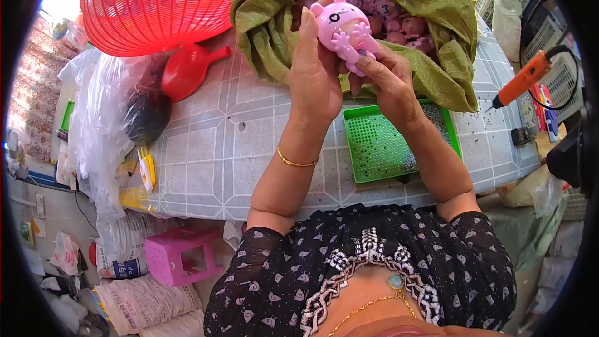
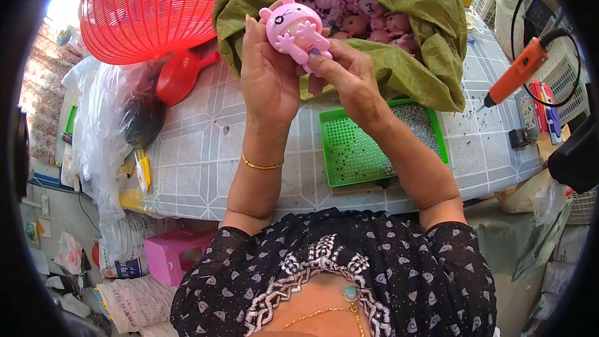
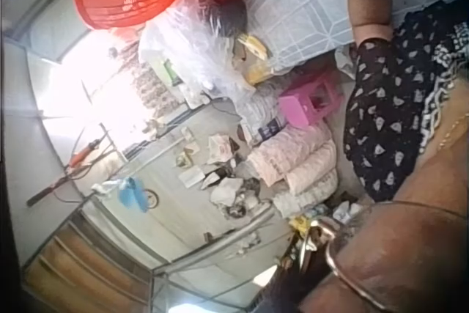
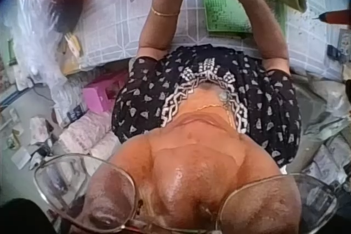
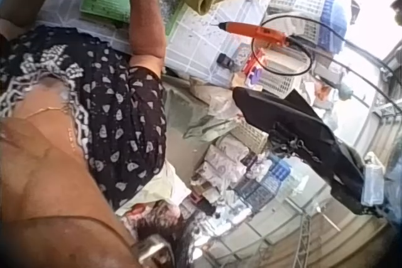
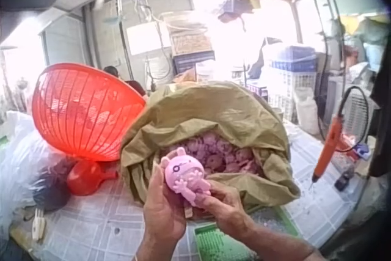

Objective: Assembling small plastic toy characters using a handheld power drill to create fittings.

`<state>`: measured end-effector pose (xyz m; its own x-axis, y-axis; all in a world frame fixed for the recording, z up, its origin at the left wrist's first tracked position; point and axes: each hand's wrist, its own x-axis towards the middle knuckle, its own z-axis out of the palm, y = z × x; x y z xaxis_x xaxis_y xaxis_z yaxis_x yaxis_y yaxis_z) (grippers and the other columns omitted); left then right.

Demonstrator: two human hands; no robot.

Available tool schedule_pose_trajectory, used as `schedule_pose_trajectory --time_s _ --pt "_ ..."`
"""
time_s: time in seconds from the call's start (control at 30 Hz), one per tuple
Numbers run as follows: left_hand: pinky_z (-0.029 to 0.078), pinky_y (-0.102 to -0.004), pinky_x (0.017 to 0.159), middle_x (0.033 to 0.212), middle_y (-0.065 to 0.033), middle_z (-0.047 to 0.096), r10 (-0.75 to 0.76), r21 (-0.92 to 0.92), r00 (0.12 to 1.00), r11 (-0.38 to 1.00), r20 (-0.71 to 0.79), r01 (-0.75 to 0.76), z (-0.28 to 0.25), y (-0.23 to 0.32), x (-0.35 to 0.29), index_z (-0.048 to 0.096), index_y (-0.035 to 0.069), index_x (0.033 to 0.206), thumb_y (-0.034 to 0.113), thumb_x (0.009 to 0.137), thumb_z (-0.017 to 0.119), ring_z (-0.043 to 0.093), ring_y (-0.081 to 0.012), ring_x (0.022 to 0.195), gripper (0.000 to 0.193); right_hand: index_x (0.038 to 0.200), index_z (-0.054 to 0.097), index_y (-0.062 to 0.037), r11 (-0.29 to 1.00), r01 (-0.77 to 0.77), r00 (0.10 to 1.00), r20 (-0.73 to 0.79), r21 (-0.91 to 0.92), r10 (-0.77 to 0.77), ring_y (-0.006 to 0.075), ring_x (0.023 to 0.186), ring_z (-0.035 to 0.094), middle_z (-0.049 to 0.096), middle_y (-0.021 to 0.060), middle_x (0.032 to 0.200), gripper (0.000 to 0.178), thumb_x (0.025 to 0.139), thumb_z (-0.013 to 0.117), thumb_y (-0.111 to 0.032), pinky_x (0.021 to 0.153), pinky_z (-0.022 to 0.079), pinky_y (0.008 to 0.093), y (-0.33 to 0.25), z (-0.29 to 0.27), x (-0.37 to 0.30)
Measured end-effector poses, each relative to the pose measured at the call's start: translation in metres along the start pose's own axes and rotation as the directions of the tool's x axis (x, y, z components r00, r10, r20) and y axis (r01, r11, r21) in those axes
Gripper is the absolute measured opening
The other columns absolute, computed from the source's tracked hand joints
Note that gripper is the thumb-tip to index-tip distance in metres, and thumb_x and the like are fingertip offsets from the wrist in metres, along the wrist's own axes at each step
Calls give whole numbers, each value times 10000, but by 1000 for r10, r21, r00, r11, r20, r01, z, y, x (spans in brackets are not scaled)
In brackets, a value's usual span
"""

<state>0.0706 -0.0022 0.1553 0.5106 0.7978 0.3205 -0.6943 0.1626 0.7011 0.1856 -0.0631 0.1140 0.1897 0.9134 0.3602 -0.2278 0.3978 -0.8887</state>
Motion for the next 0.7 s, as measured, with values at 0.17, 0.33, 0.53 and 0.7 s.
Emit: schedule_pose_trajectory --time_s 0.17,0.33,0.53,0.7 --pt "512 -261 737 1055 -39 641 5 -21 999 1000 38 -4 -4 -3 2 509 106 1304 480 1041 417 619 -112 894 467 1132 650 9 999 -19 1000 -9 35 19 117 729 606 647 44 933 308 956 625 -243 708 491 256 -2 1 1" --pt "495 -249 675 1047 -7 646 -13 -73 995 997 -96 6 -6 -1 3 541 120 1290 365 1039 479 605 -86 839 356 1151 631 8 996 -15 1000 1 84 15 121 771 612 639 47 932 327 957 626 -255 715 491 260 0 7 -1" --pt "505 -246 654 1044 -12 648 -10 -111 997 994 -79 1 -7 3 1 539 114 1295 323 1033 496 620 -98 832 338 1167 615 19 996 -13 1000 9 88 12 124 803 615 639 55 926 350 957 626 -260 721 485 260 1 9 0" --pt "529 -314 774 1107 -80 660 -38 -125 999 992 -8 37 -14 0 3 548 61 1282 318 1045 454 644 -177 950 363 1156 619 21 999 43 999 7 24 -43 117 778 611 653 58 906 327 961 613 -241 696 485 251 5 5 -2"
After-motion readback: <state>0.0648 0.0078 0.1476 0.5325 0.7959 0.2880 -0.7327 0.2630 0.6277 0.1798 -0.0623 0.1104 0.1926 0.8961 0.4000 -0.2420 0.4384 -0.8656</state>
